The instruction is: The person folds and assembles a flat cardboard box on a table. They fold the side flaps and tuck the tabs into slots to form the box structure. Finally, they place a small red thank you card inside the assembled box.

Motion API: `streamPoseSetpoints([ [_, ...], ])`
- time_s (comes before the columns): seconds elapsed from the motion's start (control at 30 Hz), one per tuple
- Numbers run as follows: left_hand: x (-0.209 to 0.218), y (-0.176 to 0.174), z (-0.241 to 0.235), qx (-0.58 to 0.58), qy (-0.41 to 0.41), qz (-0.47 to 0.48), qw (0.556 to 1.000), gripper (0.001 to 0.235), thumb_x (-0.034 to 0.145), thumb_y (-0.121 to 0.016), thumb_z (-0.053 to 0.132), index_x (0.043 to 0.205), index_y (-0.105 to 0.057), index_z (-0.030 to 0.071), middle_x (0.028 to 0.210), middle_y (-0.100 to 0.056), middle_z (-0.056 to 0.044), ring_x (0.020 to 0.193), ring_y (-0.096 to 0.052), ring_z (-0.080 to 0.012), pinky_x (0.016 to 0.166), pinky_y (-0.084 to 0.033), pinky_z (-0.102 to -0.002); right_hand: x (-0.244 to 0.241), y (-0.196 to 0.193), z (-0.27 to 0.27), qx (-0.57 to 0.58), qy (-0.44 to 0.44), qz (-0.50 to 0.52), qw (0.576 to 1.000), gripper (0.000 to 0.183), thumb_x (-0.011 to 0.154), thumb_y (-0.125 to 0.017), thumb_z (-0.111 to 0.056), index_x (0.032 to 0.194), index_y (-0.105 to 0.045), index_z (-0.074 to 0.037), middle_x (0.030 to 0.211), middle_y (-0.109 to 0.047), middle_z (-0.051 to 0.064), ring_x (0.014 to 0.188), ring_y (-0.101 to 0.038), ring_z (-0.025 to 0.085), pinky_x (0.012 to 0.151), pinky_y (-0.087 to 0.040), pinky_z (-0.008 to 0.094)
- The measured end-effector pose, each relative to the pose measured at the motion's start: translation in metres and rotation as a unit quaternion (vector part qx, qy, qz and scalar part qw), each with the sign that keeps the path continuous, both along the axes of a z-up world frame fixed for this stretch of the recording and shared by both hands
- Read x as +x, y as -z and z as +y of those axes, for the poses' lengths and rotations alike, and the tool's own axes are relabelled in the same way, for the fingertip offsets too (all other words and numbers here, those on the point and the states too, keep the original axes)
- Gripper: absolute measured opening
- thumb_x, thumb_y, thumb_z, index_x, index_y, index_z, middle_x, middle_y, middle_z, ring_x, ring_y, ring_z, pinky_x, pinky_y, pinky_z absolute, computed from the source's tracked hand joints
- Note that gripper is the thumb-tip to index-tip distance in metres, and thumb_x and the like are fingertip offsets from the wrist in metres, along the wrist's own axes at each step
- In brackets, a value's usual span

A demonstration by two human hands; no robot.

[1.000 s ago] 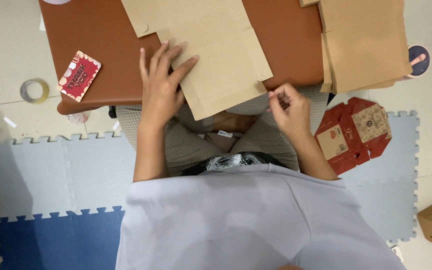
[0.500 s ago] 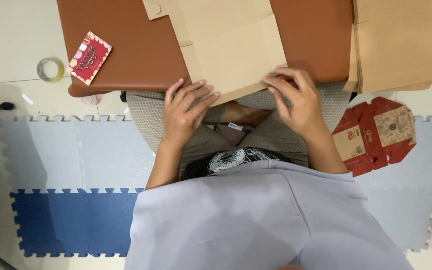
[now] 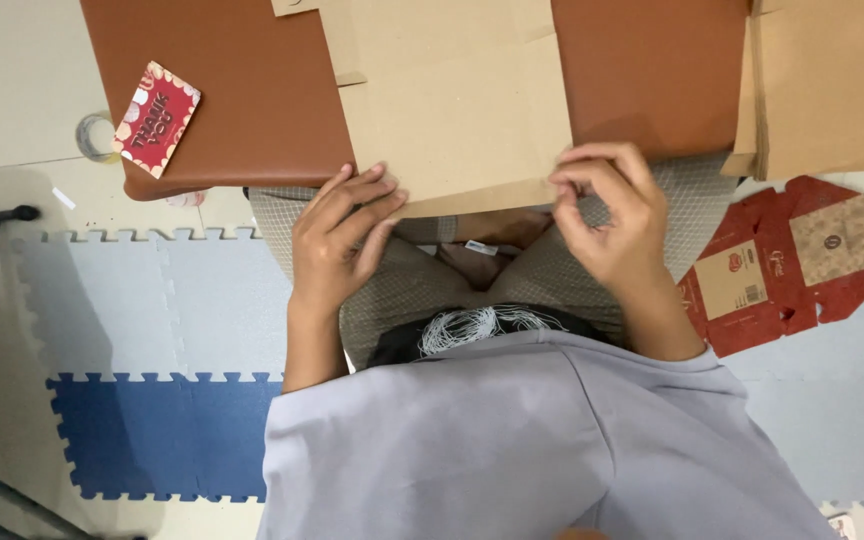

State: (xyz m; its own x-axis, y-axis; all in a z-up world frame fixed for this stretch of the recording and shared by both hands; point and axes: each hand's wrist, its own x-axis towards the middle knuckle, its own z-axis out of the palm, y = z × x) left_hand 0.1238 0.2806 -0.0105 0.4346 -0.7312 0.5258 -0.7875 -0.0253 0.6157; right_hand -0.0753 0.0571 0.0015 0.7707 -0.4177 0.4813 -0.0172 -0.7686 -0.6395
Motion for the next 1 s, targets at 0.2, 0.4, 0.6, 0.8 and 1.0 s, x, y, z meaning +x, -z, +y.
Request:
streamPoseSetpoints([
  [0.2, 0.003, 0.002, -0.015, -0.024, -0.004, -0.014, 1.000, 0.007, 0.092, -0.077, 0.013, 0.095, -0.080, 0.008, 0.098, -0.077, -0.009, 0.106, -0.073, -0.0328, 0.106, -0.048, -0.050, -0.005, 0.004, 0.009, 0.065, 0.039, 0.003, 0.997, 0.018, 0.087, -0.068, 0.010, 0.094, -0.077, -0.004, 0.102, -0.068, 0.014, 0.089, -0.069, 0.033, 0.080, -0.055, 0.040],
  [0.4, 0.010, 0.009, -0.036, -0.033, -0.032, -0.033, 0.998, 0.005, 0.091, -0.080, 0.012, 0.090, -0.079, 0.007, 0.091, -0.076, -0.006, 0.104, -0.074, -0.0294, 0.105, -0.049, -0.046, 0.003, -0.001, -0.004, 0.007, 0.035, 0.006, 0.999, 0.015, 0.096, -0.071, 0.000, 0.110, -0.075, -0.001, 0.109, -0.066, 0.018, 0.102, -0.068, 0.040, 0.087, -0.053, 0.046],
  [0.6, 0.009, 0.013, -0.044, -0.041, -0.088, -0.002, 0.995, 0.012, 0.086, -0.085, 0.015, 0.083, -0.075, 0.009, 0.083, -0.072, -0.002, 0.098, -0.075, -0.0267, 0.100, -0.051, -0.045, 0.013, 0.014, -0.023, -0.132, 0.027, 0.033, 0.990, 0.013, 0.103, -0.076, -0.022, 0.101, -0.077, -0.009, 0.104, -0.066, 0.010, 0.105, -0.059, 0.034, 0.089, -0.041, 0.044],
  [0.8, 0.011, 0.012, -0.047, -0.006, -0.118, 0.024, 0.993, 0.014, 0.087, -0.083, 0.014, 0.091, -0.070, 0.011, 0.081, -0.062, 0.000, 0.089, -0.072, -0.0247, 0.089, -0.051, -0.038, 0.019, 0.031, -0.037, -0.158, 0.080, 0.012, 0.984, 0.015, 0.102, -0.083, -0.023, 0.102, -0.076, -0.010, 0.081, -0.060, 0.002, 0.088, -0.057, 0.028, 0.089, -0.037, 0.041],
  [1.0, 0.015, 0.001, -0.047, 0.041, -0.086, 0.012, 0.995, 0.017, 0.090, -0.079, 0.009, 0.106, -0.073, 0.012, 0.109, -0.059, -0.006, 0.097, -0.067, -0.0265, 0.083, -0.044, -0.035, 0.025, 0.025, -0.022, -0.196, 0.081, 0.010, 0.977, 0.011, 0.106, -0.071, -0.012, 0.105, -0.080, -0.006, 0.109, -0.065, 0.009, 0.105, -0.059, 0.032, 0.095, -0.039, 0.047],
])
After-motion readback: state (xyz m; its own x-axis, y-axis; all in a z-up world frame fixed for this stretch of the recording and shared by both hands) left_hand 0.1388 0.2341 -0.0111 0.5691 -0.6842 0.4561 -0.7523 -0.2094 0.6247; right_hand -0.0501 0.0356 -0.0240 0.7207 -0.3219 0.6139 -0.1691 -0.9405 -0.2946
